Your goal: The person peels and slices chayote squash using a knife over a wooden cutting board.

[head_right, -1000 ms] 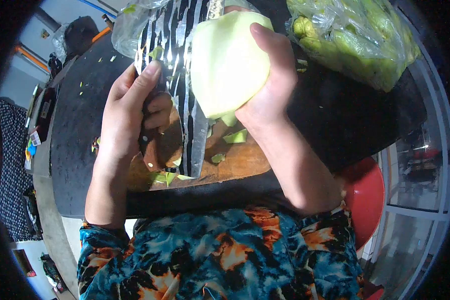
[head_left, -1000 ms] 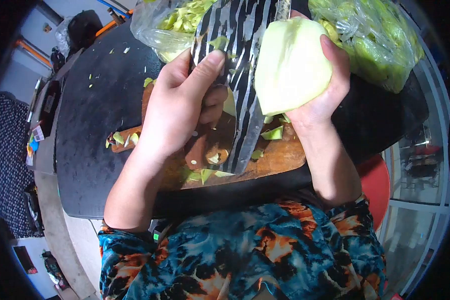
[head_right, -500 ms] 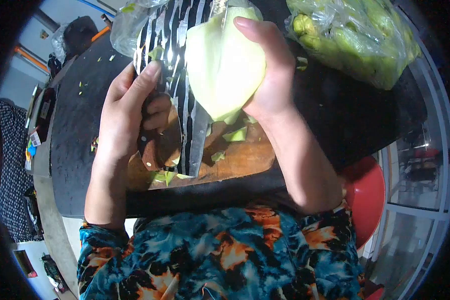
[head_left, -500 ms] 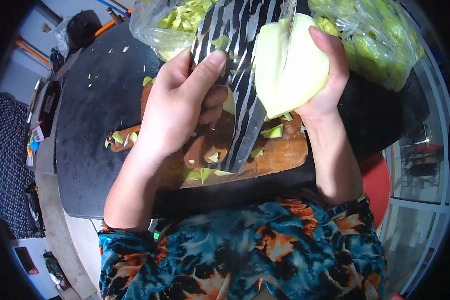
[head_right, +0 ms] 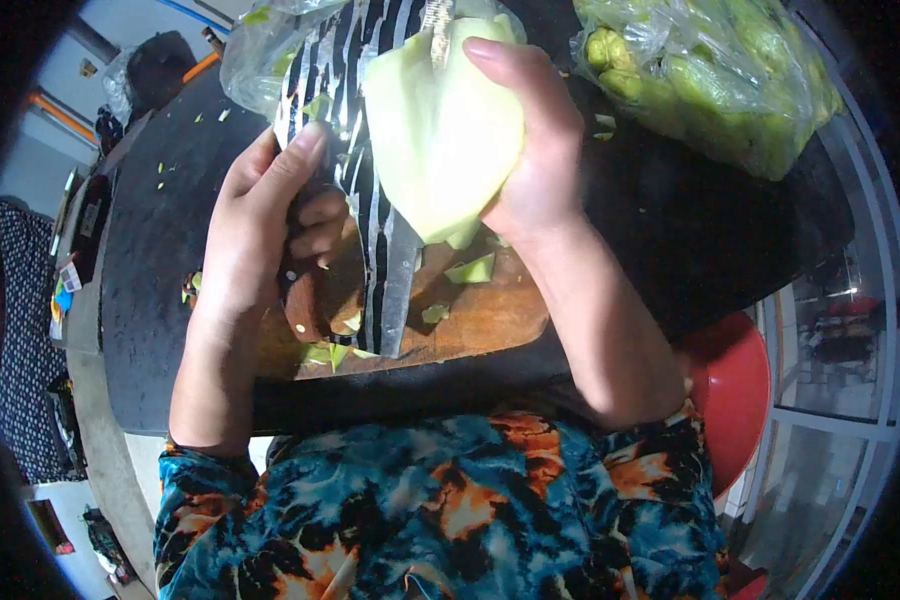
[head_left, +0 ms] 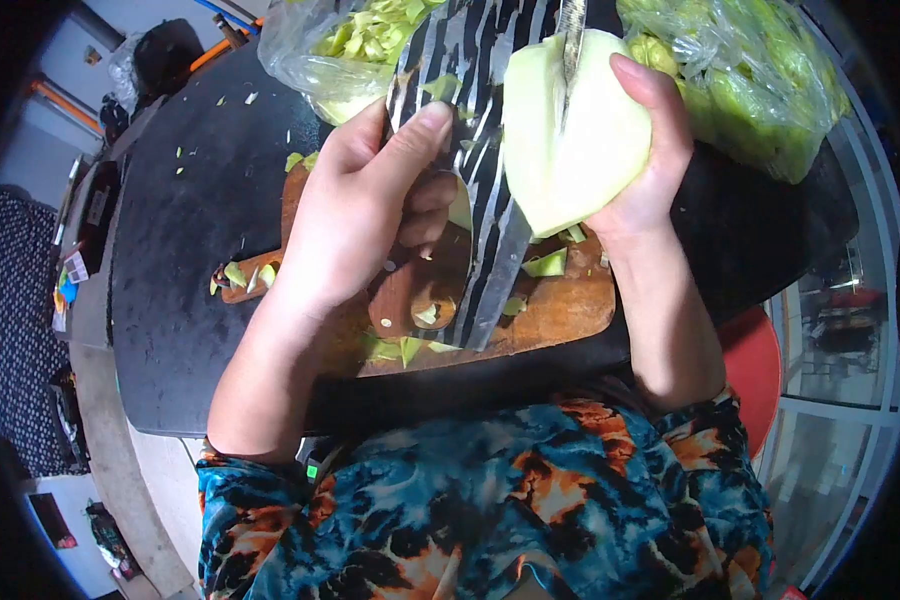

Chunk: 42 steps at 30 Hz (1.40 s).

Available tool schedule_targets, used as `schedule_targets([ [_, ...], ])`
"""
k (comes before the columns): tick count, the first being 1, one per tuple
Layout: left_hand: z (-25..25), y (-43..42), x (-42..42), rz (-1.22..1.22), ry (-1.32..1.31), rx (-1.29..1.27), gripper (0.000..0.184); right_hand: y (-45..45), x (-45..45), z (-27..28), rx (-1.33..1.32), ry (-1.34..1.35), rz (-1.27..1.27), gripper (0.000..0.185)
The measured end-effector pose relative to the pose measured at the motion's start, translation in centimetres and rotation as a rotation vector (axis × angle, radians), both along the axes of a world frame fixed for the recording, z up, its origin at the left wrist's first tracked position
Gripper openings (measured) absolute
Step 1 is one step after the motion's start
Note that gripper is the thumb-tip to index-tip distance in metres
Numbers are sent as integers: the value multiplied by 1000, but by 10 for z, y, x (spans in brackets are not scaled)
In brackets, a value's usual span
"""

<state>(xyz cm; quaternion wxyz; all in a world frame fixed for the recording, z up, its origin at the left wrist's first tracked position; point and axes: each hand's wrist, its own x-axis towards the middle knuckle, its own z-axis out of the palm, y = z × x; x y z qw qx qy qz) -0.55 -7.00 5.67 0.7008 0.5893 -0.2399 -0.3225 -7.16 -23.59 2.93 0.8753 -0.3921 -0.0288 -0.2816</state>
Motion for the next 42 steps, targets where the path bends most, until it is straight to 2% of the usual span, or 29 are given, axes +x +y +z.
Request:
schedule_targets([
  [5,5,0,-1,13,-3,58,18,-9,0,-1,-88,52,71,36],
  [11,-1,0,2,-3,14,31,18,-5,-1,0,-51,24,110,36],
  [15,3,-7,-8,128,-27,74,19,0,1,-2,-16,15,-4,42],
  [17,-1,-4,-4,62,-7,22,20,3,3,-3,-21,46,-136,52],
  [23,-5,-5,-1,51,-11,1,20,3,7,-5,-138,-43,-181,57],
  [27,-4,-6,-1,41,75,7,13,-1,9,-4,-126,-29,-114,54],
  [29,-9,-7,3,47,-32,-25,17,-3,12,-6,-133,-52,-141,48],
  [32,-4,-1,10,116,-98,65,16,-42,16,-13,-334,-69,-296,57],
  [33,-2,1,17,135,-85,103,16,-72,17,-15,-199,-138,-88,60],
  [34,-5,3,25,114,-49,107,19,-78,14,-6,-74,-136,-104,64],
  [36,-13,3,38,85,-128,191,23,-71,6,8,-67,-55,-255,66],
  [38,-12,2,37,18,-13,270,26,-69,9,7,-42,-107,-116,66],
  [39,-33,0,46,-12,37,201,27,-66,12,5,-26,-129,-42,66],
  [40,-32,-3,44,-43,-19,205,30,-60,13,5,-131,-115,-34,65],
  [42,-37,-5,45,12,-349,354,32,-39,17,10,-153,-79,-16,63],
])
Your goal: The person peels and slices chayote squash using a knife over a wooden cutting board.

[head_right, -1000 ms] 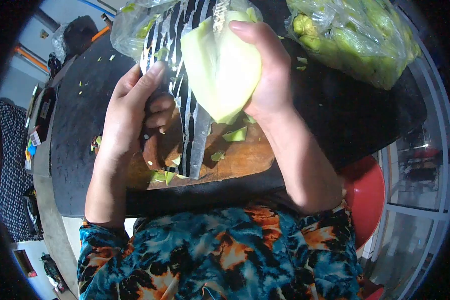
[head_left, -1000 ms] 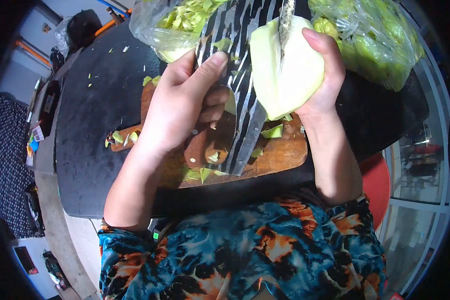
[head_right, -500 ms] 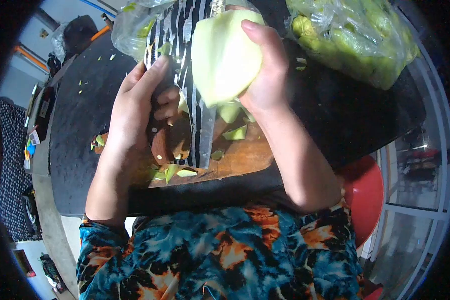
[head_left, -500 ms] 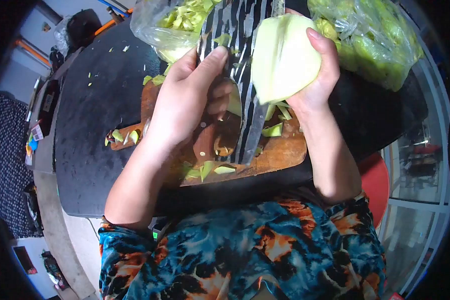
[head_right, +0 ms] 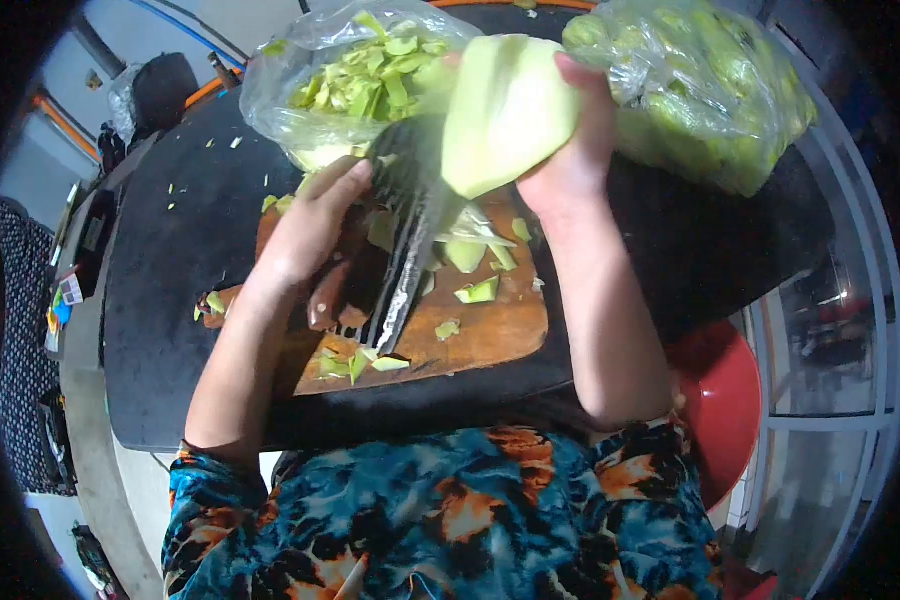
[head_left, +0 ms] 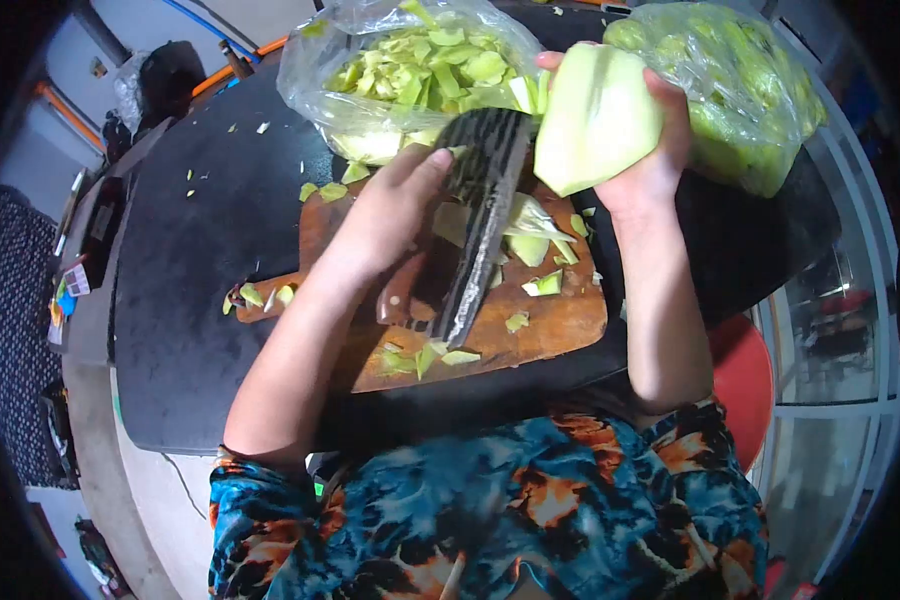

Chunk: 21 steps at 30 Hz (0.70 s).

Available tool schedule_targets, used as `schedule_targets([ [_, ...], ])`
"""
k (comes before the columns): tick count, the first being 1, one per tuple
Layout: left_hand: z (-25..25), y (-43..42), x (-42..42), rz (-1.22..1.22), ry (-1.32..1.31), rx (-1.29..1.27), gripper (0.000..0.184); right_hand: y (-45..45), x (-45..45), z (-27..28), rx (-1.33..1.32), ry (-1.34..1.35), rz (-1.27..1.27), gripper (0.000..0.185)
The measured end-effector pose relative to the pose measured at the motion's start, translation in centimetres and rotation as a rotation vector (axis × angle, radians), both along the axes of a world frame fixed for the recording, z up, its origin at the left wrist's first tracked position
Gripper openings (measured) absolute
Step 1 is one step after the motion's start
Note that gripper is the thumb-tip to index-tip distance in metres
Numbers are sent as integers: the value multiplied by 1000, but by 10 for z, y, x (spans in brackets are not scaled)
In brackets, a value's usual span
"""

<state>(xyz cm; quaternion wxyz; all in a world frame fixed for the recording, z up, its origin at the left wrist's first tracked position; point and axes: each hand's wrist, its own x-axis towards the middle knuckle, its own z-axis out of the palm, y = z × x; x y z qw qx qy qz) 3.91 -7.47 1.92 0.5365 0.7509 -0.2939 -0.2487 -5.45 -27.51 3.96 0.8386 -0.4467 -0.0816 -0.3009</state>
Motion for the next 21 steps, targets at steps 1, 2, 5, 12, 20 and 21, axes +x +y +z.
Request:
schedule_targets([
  [1,-1,0,-1,-24,-191,-16,38,7,1,2,-8,17,23,61],
  [2,1,2,-3,-20,-118,-117,40,14,2,5,-17,34,48,60],
  [5,31,10,-16,-97,198,-433,46,44,8,17,-66,114,72,55],
  [12,34,53,-23,13,332,-534,43,85,29,24,-769,98,-373,55],
  [20,20,86,-11,103,256,-942,46,146,4,8,-2017,778,-213,51],
  [21,24,86,-15,91,234,-931,46,148,-5,9,-2010,761,-242,47],
])
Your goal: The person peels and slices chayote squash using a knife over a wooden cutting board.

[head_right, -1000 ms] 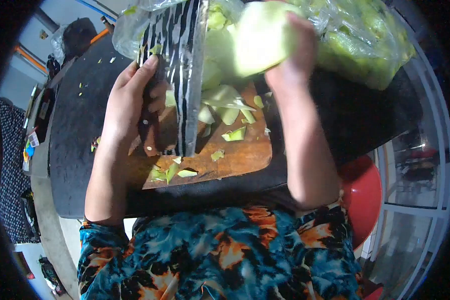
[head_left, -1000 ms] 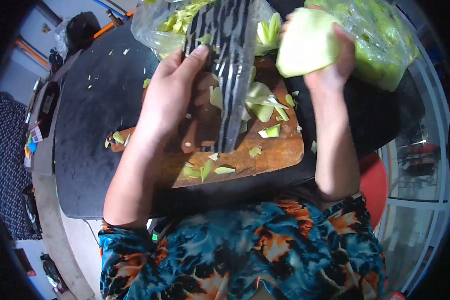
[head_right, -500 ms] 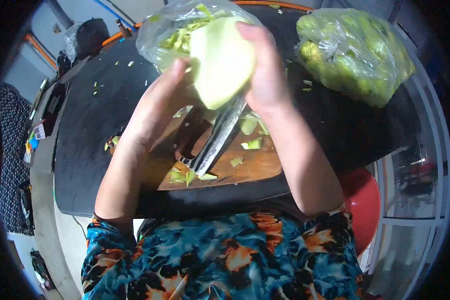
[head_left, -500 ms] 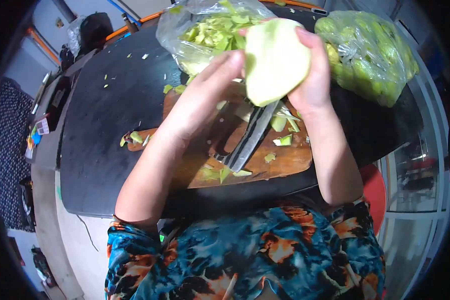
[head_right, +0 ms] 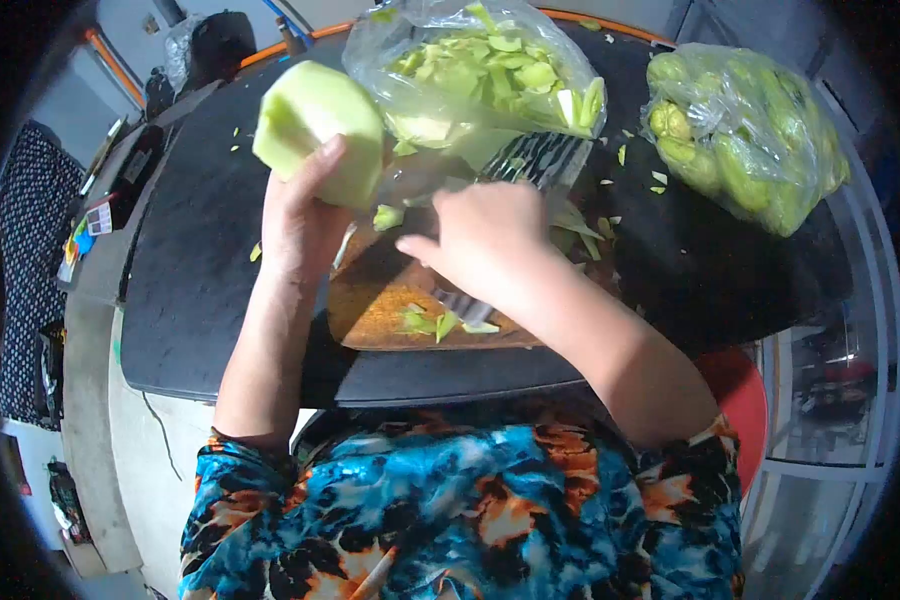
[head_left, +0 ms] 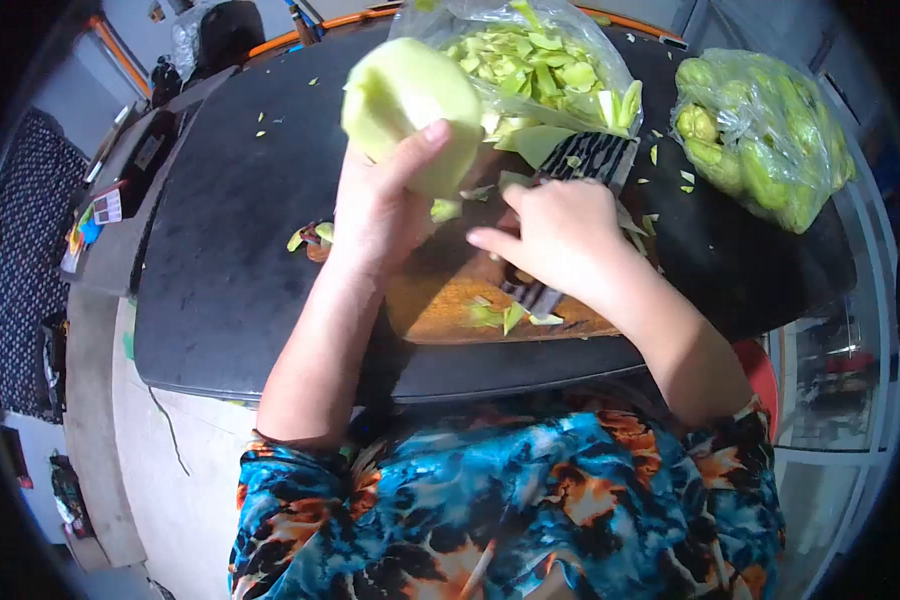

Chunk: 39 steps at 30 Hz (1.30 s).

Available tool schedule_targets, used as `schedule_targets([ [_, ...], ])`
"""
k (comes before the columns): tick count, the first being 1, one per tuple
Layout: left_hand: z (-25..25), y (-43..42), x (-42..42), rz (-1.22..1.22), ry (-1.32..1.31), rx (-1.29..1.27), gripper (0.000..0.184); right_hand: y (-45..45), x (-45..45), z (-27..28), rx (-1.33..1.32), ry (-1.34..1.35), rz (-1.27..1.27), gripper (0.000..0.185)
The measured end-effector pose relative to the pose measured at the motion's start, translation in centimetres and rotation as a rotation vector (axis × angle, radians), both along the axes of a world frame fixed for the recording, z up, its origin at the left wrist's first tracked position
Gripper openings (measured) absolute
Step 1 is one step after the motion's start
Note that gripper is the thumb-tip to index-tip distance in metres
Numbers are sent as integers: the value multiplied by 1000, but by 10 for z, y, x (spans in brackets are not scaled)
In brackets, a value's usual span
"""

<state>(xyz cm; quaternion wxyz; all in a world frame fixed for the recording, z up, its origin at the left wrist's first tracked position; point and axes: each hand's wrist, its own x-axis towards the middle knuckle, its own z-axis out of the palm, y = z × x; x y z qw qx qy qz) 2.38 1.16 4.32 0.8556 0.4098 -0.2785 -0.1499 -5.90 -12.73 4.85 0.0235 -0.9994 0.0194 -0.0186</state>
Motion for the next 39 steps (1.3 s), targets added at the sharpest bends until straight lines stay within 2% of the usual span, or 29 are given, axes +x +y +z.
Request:
schedule_targets([
  [1,2,0,-4,1,-20,-3,50,1,-10,-1,0,-24,-3,43],
  [3,1,-1,-9,-45,15,-12,54,-9,-30,-9,142,-175,54,36],
  [4,-2,-4,-12,-16,-47,-14,54,-16,-40,-13,214,-251,83,33],
  [5,-2,-6,-16,-15,43,-27,56,-23,-49,-14,327,-300,69,22],
  [7,-1,-8,-22,-11,223,-51,67,-42,-64,-7,799,-299,-41,10],
  [8,-1,-8,-20,-32,227,18,76,-56,-68,-6,929,-375,-64,14],
  [9,-5,-9,-18,-58,259,-39,74,-52,-68,-1,1131,-590,-139,18],
  [10,-9,-11,-16,-85,292,-94,71,-55,-73,9,1305,-620,-152,19],
  [12,-12,-13,-16,-99,338,-143,67,-60,-81,20,1486,-608,-96,21],
  [17,-15,-17,-16,-62,306,-65,67,-39,-71,23,1444,-546,70,31],
  [20,-15,-19,-17,-8,358,-81,66,-26,-65,21,1485,-472,58,30],
  [23,-16,-16,-16,-75,343,-147,60,-25,-61,19,1467,-469,38,28],
  [29,-15,-16,-16,-20,327,-92,63,-21,-57,16,1480,-426,-5,22],
  [35,-12,-17,-23,44,188,17,64,-26,-57,23,1408,-334,-14,17],
  [39,-15,-20,-23,38,252,-8,66,-25,-54,20,1408,-347,3,17],
])
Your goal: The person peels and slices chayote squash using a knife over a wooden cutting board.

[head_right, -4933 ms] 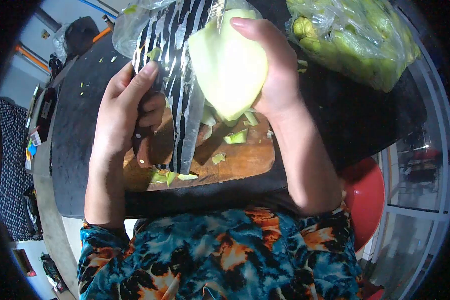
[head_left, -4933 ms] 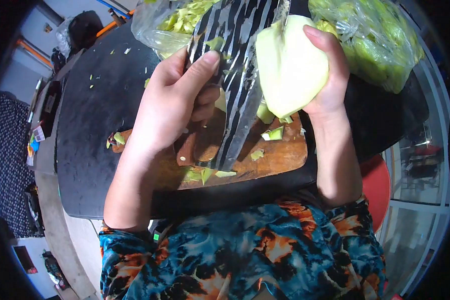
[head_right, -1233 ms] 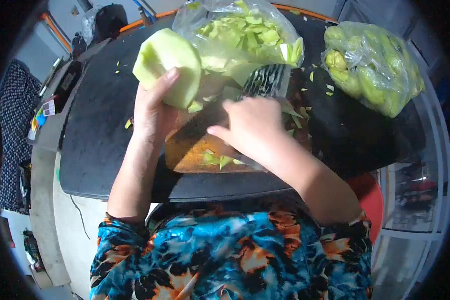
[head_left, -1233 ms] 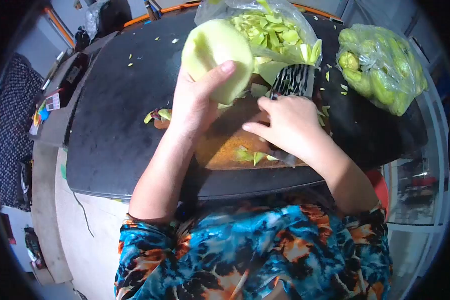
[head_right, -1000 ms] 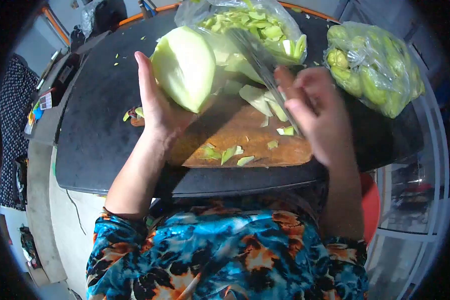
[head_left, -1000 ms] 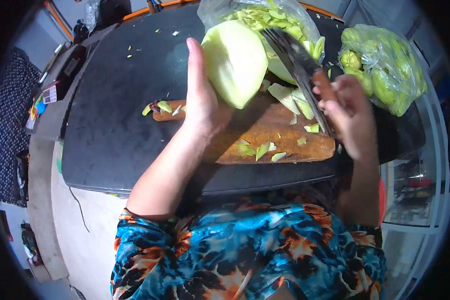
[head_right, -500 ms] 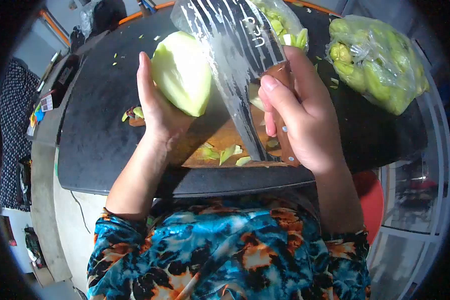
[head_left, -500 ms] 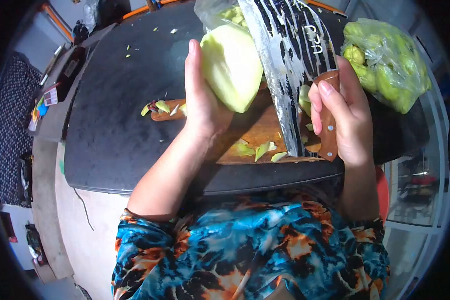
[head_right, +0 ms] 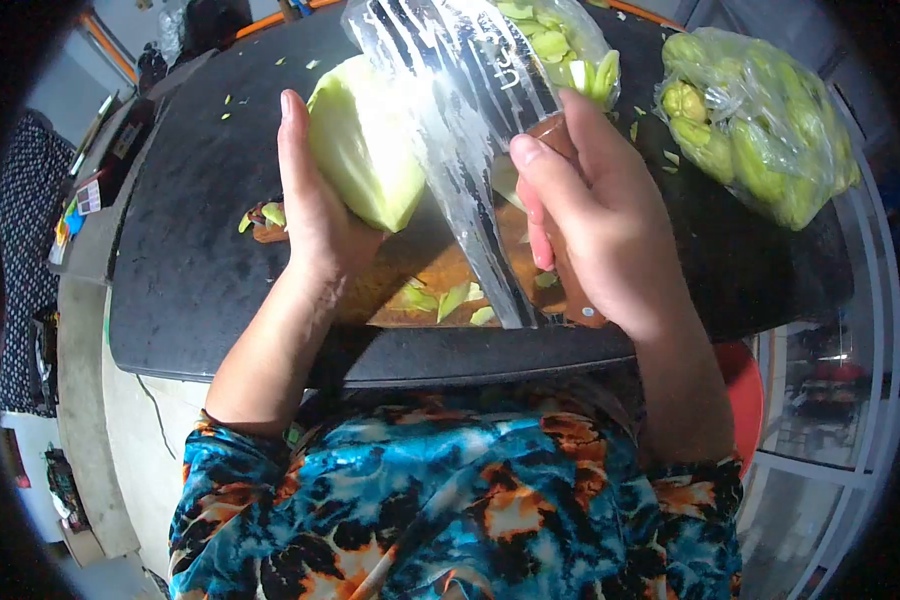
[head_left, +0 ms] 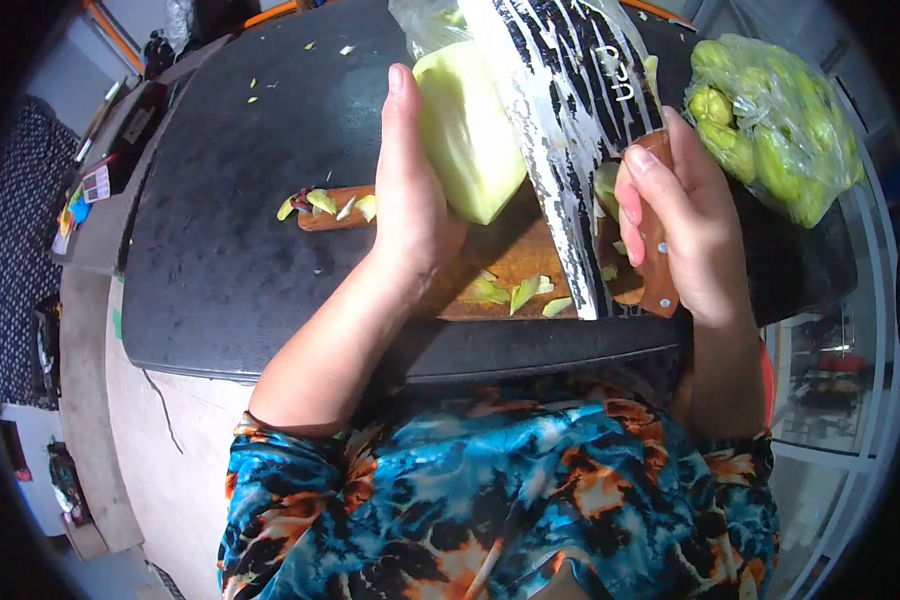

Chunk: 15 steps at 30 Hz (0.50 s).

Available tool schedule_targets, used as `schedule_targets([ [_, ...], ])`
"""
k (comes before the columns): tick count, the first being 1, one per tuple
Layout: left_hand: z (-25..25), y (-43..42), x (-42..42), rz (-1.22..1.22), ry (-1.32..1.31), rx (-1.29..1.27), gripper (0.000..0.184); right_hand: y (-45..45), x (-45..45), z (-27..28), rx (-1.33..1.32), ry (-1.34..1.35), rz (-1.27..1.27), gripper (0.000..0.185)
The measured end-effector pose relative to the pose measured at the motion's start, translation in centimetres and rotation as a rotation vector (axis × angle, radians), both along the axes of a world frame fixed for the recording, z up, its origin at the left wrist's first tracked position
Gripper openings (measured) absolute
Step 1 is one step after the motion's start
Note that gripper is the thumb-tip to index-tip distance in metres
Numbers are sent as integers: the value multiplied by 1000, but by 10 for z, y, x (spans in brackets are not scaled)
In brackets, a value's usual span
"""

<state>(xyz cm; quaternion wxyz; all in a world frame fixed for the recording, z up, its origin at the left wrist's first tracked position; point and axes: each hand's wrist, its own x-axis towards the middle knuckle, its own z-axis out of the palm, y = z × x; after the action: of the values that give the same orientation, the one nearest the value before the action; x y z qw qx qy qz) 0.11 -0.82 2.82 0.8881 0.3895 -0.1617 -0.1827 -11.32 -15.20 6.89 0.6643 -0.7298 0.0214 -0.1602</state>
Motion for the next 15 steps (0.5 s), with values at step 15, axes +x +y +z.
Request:
schedule_targets([
  [15,4,-4,-6,-160,-22,47,62,-10,-1,11,-77,120,87,15],
])
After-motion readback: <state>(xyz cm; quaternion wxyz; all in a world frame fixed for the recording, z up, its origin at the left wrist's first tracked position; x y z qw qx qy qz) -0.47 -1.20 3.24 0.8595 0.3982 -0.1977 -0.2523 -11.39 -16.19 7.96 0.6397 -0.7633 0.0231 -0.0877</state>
